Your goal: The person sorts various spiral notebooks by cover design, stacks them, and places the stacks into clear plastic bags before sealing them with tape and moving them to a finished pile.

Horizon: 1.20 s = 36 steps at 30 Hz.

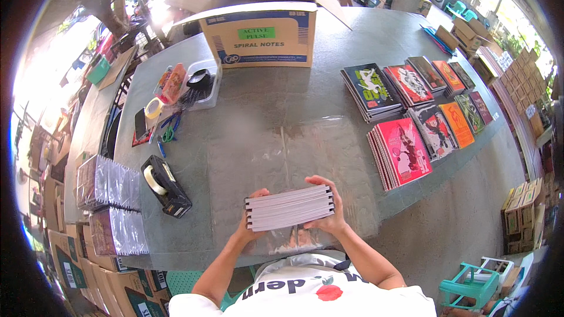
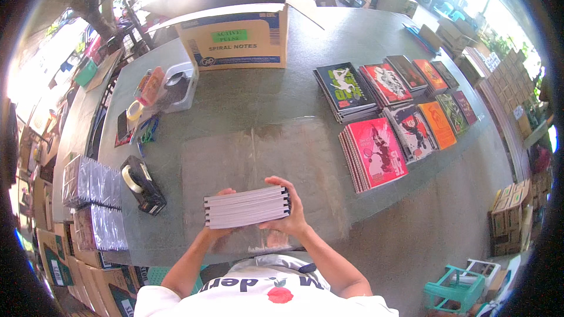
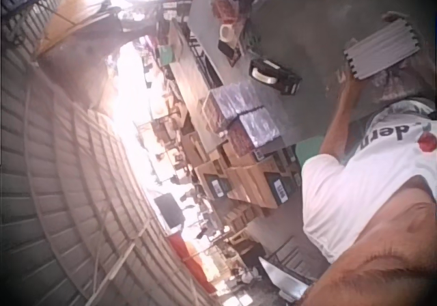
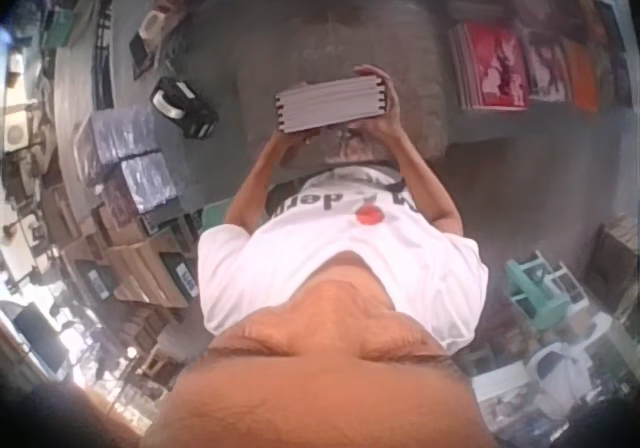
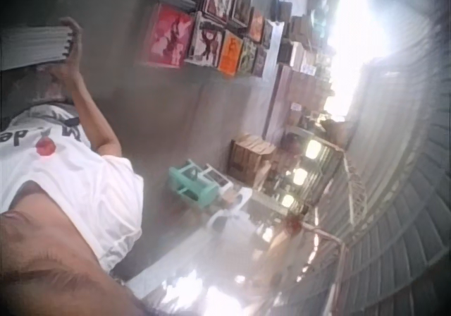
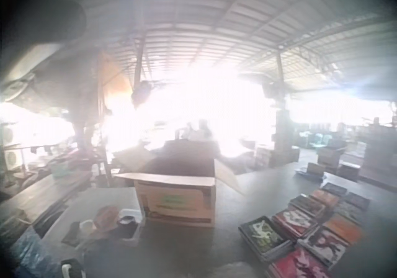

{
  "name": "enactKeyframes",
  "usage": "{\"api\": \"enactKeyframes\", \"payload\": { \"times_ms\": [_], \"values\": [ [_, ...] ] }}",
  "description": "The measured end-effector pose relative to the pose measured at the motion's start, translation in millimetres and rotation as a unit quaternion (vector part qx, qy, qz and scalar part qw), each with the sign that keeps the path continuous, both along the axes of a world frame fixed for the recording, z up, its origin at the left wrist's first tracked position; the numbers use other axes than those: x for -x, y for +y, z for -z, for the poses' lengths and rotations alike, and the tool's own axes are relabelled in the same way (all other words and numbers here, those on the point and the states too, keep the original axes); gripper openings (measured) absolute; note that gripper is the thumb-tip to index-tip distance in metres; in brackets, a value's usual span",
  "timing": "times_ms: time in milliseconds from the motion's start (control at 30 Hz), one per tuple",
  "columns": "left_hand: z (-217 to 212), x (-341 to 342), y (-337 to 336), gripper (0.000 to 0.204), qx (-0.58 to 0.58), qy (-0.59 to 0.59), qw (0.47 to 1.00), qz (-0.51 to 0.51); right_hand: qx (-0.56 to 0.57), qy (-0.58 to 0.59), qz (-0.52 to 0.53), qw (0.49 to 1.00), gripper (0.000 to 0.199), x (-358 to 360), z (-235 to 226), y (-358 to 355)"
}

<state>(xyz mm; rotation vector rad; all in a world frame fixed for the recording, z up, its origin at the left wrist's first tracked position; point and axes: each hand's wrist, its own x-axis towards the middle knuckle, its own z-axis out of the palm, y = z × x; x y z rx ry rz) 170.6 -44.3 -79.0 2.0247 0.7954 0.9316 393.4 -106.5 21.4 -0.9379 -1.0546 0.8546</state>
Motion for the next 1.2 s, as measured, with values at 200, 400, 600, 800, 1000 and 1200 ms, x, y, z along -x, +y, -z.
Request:
{"api": "enactKeyframes", "payload": {
  "times_ms": [200, 400, 600, 800, 1000, 1200],
  "values": [
    [39, 10, 4, 0.051, 0.124, 0.157, 0.977, 0.074, 0.032, -0.057, 0.061, 0.996, 0.085, -8, 3, -7],
    [43, 0, 9, 0.045, -0.012, 0.055, 0.993, 0.102, 0.242, 0.242, -0.034, 0.939, 0.054, -20, 96, -21],
    [64, -12, -28, 0.042, 0.03, 0.033, 0.999, -0.025, 0.114, -0.151, -0.048, 0.981, 0.04, -57, 150, -17],
    [-29, -21, -17, 0.069, 0.218, 0.007, 0.976, -0.018, 0.215, -0.163, -0.082, 0.959, 0.057, -44, 85, -22],
    [-80, -30, -5, 0.084, 0.527, -0.026, 0.849, -0.031, 0.463, -0.259, -0.04, 0.847, 0.077, -45, 29, 2],
    [-58, -22, 4, 0.087, 0.584, 0.04, 0.81, -0.009, 0.518, -0.345, -0.098, 0.777, 0.093, -46, 22, 29]
  ]
}}
